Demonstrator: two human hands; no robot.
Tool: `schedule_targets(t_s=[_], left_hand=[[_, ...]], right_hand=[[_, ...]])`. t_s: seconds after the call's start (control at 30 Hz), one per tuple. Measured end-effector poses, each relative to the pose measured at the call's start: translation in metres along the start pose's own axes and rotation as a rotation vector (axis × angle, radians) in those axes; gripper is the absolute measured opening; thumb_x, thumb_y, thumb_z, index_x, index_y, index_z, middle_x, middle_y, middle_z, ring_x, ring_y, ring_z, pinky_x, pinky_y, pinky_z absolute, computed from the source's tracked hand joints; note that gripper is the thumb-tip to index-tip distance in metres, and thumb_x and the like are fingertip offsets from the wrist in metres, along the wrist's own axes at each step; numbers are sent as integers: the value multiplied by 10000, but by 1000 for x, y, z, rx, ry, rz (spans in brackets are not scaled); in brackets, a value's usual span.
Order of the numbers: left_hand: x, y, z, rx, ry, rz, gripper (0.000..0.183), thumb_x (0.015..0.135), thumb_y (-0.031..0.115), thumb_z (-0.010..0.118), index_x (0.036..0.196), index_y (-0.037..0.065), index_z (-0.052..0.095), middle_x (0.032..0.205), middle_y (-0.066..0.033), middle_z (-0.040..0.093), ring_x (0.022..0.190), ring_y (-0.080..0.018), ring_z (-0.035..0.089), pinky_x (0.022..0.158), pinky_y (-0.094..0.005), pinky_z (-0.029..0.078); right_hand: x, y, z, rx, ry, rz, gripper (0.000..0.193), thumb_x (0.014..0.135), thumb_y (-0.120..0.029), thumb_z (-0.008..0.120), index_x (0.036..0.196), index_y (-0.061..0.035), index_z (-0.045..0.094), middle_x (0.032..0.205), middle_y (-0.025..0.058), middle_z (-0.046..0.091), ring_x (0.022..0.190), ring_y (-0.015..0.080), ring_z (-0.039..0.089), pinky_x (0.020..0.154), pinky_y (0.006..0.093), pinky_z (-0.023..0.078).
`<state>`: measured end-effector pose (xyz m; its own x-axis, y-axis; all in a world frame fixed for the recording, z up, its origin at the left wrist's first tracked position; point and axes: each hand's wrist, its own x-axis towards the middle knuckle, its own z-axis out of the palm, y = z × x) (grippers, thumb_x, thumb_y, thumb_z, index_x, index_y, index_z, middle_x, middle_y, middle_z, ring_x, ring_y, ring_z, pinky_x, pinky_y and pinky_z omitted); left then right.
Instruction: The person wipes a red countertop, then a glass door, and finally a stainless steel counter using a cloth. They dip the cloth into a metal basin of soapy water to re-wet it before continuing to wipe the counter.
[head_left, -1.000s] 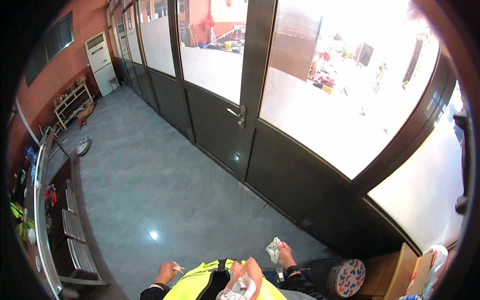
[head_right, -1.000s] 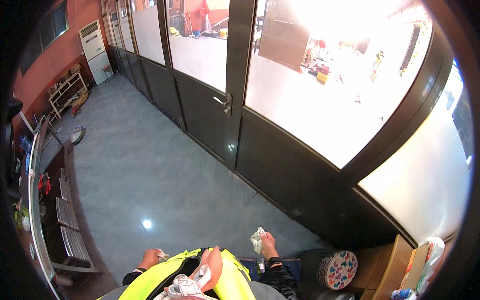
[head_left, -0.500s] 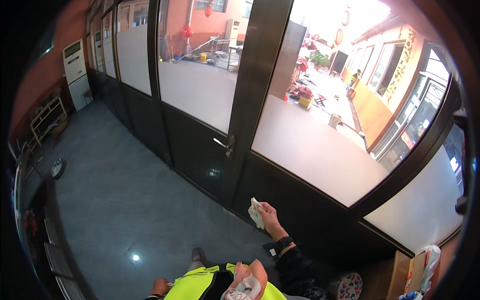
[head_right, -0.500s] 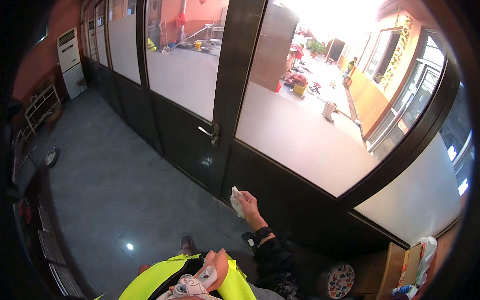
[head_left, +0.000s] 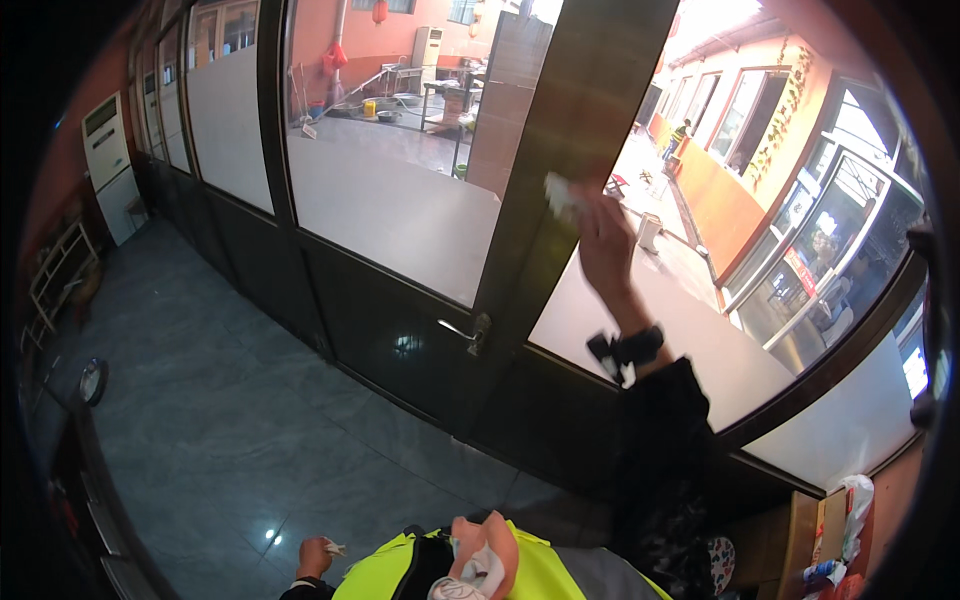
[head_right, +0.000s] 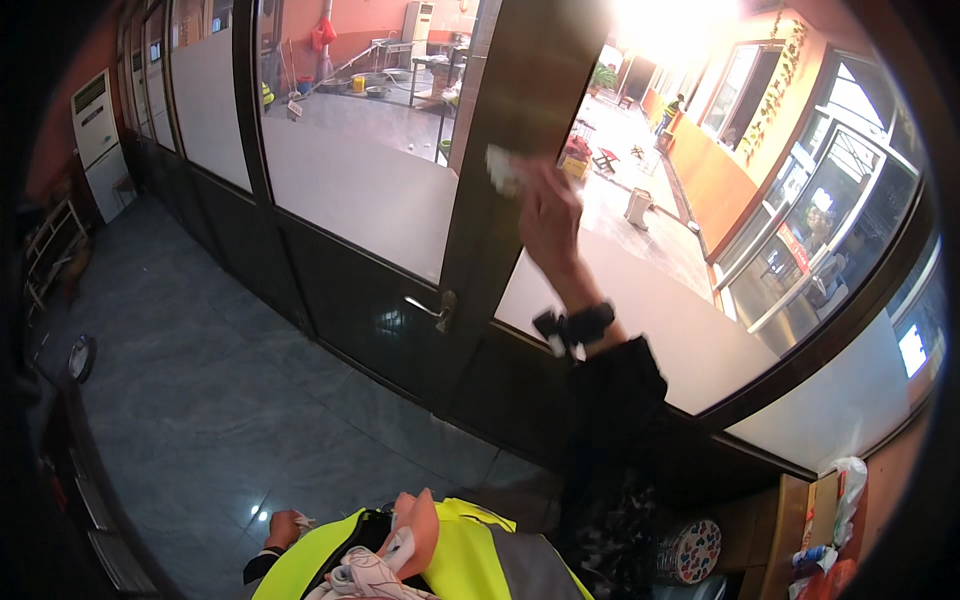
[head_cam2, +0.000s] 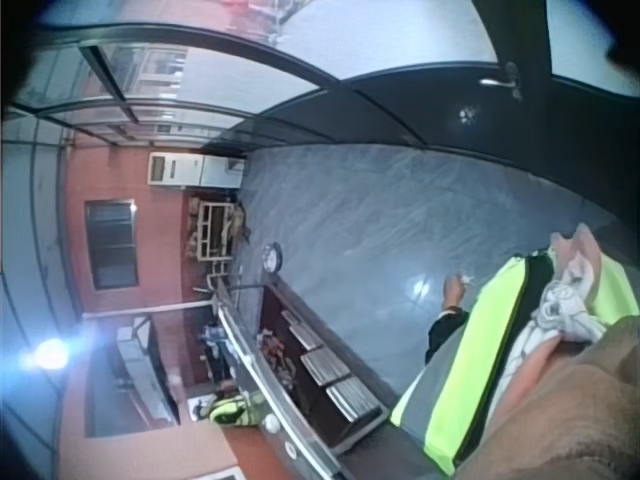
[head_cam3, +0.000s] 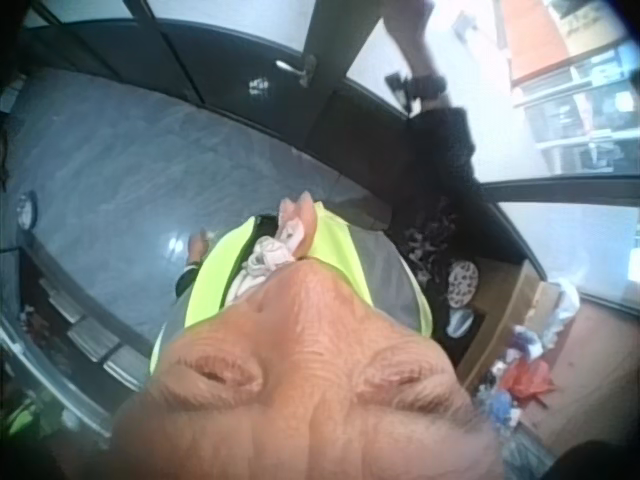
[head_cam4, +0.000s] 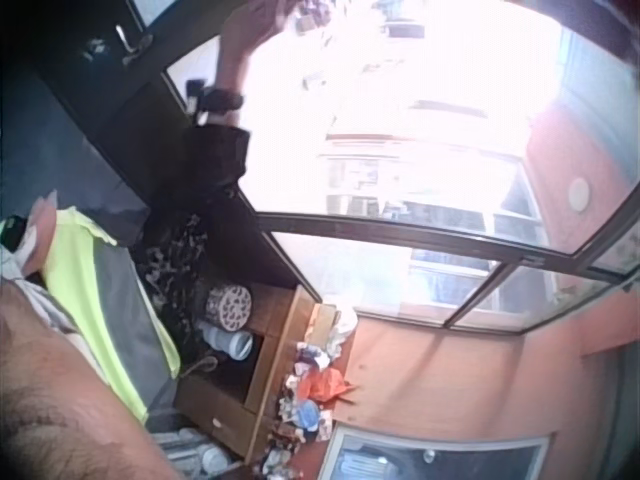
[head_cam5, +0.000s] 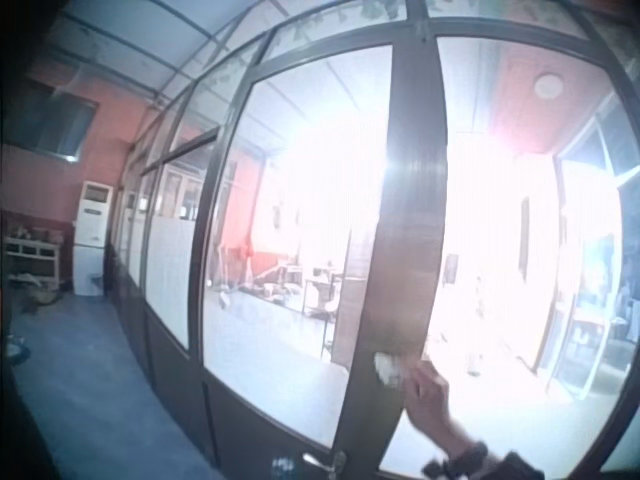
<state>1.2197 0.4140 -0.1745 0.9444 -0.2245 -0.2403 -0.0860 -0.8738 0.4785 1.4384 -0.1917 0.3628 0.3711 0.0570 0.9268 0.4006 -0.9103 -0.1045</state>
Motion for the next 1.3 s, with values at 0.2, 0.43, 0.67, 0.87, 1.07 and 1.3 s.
schedule_targets(t_s=[0.2,0.43,0.67,0.87,1.07,1.3], left_hand=[[-40,4,21,-79,8,-254,137,760,261,754,815,137,771,787,-143,705,773,-371,684,685,-473,547],[-55,40,34,-157,4,-424,148,788,265,709,822,128,754,795,-146,700,790,-381,677,698,-477,541],[-32,62,16,-160,-3,-327,168,817,270,665,829,119,738,802,-149,696,807,-391,669,711,-481,536],[-8,65,16,-42,54,-261,150,809,236,673,894,132,740,869,-139,709,857,-389,667,743,-486,535],[-8,58,28,-49,66,-309,175,760,176,736,927,127,756,882,-154,714,874,-372,678,756,-486,540],[-25,74,32,-117,-29,-374,137,759,180,734,878,125,773,860,-157,718,837,-373,687,748,-463,549]], right_hand=[[109,27,30,-397,116,-472,277,836,-22,632,1095,-98,691,1112,51,658,1074,271,613,905,412,487],[19,74,71,-401,-167,-520,344,823,-103,605,1150,-142,704,1191,59,674,1177,267,602,941,439,479],[-157,91,93,-219,-600,-477,348,836,-109,574,1173,-61,643,1212,89,642,1230,266,566,1014,413,438],[-251,102,115,-91,-742,-506,239,827,-106,585,1049,-59,661,1188,72,663,1290,251,526,1076,428,391],[-223,105,99,-284,-748,-662,284,854,-133,582,1131,-95,637,1283,64,631,1331,212,496,1112,453,320],[-72,109,44,3072,407,2036,427,921,-144,588,1343,-206,577,1441,7,552,1429,176,395,1207,501,147]])
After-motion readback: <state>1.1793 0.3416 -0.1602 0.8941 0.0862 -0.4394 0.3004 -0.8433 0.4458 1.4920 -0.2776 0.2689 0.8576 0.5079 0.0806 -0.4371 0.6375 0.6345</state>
